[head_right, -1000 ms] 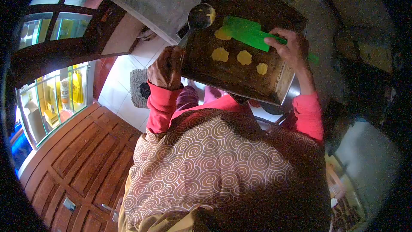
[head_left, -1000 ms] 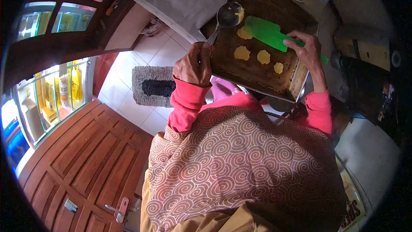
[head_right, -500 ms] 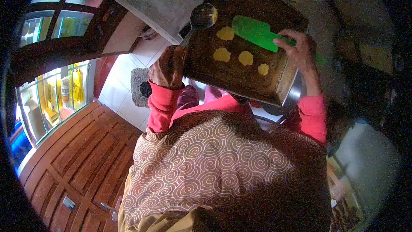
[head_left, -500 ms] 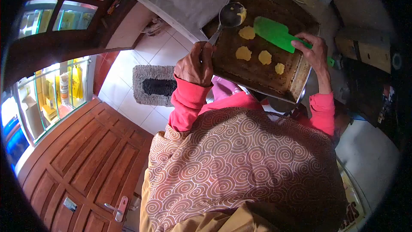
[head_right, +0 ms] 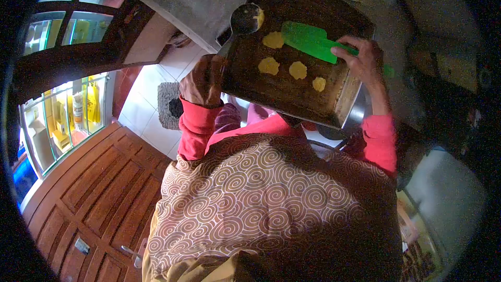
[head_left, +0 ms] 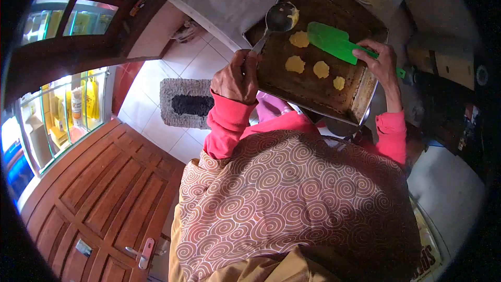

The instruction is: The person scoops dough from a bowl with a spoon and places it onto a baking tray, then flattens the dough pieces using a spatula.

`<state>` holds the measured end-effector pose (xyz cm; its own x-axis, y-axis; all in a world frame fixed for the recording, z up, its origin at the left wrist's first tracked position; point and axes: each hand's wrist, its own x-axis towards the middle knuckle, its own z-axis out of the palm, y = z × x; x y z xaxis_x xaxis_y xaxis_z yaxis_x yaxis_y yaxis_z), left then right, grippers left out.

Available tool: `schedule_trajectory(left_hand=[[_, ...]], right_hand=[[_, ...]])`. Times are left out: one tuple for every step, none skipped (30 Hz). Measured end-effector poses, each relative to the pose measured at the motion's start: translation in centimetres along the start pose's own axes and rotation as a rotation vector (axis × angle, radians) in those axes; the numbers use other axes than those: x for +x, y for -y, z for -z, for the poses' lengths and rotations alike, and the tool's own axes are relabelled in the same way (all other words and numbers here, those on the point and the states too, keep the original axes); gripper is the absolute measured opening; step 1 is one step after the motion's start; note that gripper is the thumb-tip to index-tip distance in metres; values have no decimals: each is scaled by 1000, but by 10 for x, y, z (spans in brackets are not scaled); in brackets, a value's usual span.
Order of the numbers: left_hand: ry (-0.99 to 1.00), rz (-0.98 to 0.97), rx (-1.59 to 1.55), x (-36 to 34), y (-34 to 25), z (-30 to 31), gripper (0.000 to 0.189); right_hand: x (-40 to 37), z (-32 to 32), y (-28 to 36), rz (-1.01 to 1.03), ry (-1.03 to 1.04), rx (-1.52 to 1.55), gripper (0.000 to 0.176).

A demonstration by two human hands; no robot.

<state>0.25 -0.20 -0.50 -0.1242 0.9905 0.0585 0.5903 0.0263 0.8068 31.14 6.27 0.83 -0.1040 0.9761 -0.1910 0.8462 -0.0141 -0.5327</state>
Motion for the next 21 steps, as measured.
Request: schedule_trajectory(left_hand=[[3,9,25,0,-1,0,16],[5,20,53,0,-1,1,16],[-3,3,56,-1,0,2,16],[-10,-16,58,-1,1,2,16],[-16,-35,56,-1,1,1,16],[-14,-39,44,0,0,1,16],[-12,-42,31,0,0,1,17],[-11,-44,21,0,0,1,17],[-11,-40,34,0,0,1,17],[-13,-36,48,0,0,1,17],[-14,-33,61,-1,1,1,16],[-13,-27,46,-1,1,1,16],[-12,-21,31,-1,1,1,16],[-11,-16,16,-1,2,1,16],[-15,-30,23,-1,2,1,16],[-19,-44,32,-1,2,1,16],[-23,-58,39,-1,2,1,15],[-29,-87,39,0,2,1,15],[-36,-117,39,0,2,2,15],[-43,-145,39,0,3,2,15],[-36,-142,66,0,3,2,14]], right_hand=[[0,-2,2,-9,-23,12,33],[0,-5,4,-18,-44,27,33],[1,-4,8,-10,-15,26,33],[1,0,13,-3,13,23,33],[0,3,16,2,40,17,33],[0,2,14,0,32,2,33],[1,0,11,-3,25,-13,32],[2,-3,9,-4,20,-27,32],[4,-4,7,4,23,6,31],[6,-5,4,14,27,40,31],[7,-5,2,23,29,73,31],[7,-5,4,12,37,53,30],[7,-5,7,-1,43,32,29],[8,-5,9,-12,50,12,29],[8,-6,9,-7,43,-5,29],[9,-8,9,-2,38,-21,29],[10,-9,10,4,32,-37,29],[10,-9,10,9,32,-24,29],[9,-9,12,15,32,-10,29],[9,-10,14,20,33,4,29],[9,-9,16,33,51,36,29]])
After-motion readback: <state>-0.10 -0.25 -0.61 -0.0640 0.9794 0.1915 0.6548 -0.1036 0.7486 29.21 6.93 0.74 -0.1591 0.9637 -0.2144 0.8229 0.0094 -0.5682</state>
